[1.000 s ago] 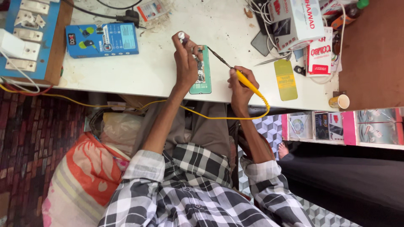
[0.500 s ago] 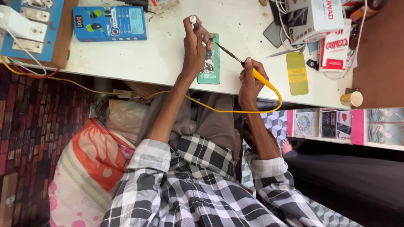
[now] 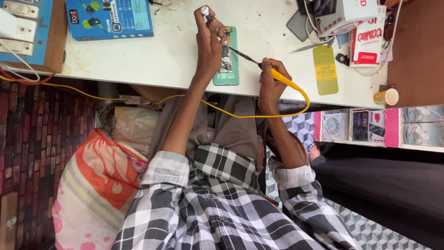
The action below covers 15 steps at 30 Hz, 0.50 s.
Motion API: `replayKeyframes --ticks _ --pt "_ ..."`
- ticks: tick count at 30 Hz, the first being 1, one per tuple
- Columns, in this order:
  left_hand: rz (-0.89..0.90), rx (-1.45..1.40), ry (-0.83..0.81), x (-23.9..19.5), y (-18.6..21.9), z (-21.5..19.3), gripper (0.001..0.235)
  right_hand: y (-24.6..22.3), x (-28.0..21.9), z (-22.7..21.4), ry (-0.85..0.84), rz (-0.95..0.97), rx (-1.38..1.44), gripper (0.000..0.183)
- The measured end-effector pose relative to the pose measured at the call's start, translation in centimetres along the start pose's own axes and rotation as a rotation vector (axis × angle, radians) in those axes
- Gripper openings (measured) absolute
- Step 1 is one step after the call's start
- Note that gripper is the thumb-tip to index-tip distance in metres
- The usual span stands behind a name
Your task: The person uses a soldering iron and solder wire to work on a green circuit board placed on a white table. They repeatedly apply solder to various points on the board while holding the board steady with their other hand.
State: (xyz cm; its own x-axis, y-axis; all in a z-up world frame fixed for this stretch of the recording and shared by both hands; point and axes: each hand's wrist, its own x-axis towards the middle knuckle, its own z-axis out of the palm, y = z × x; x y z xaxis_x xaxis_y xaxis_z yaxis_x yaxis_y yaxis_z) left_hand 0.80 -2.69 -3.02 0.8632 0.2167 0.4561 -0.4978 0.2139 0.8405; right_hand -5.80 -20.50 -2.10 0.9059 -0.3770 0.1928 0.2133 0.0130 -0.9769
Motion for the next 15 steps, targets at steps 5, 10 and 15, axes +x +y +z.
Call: replayKeyframes --ticks 5,10,15 --pt "0.008 -0.031 -0.011 -0.11 -0.32 0.02 0.018 0.10 0.11 -0.14 0.013 0.005 0.025 0.018" --pt "-0.013 -0.048 -0.003 -0.11 -0.36 0.04 0.017 0.03 0.03 -0.02 0.016 0.022 -0.015 0.018" --pt "0.027 -0.054 -0.016 -0.12 -0.61 -0.02 0.017 0.11 -0.18 -0.03 0.011 -0.002 -0.053 0.019"
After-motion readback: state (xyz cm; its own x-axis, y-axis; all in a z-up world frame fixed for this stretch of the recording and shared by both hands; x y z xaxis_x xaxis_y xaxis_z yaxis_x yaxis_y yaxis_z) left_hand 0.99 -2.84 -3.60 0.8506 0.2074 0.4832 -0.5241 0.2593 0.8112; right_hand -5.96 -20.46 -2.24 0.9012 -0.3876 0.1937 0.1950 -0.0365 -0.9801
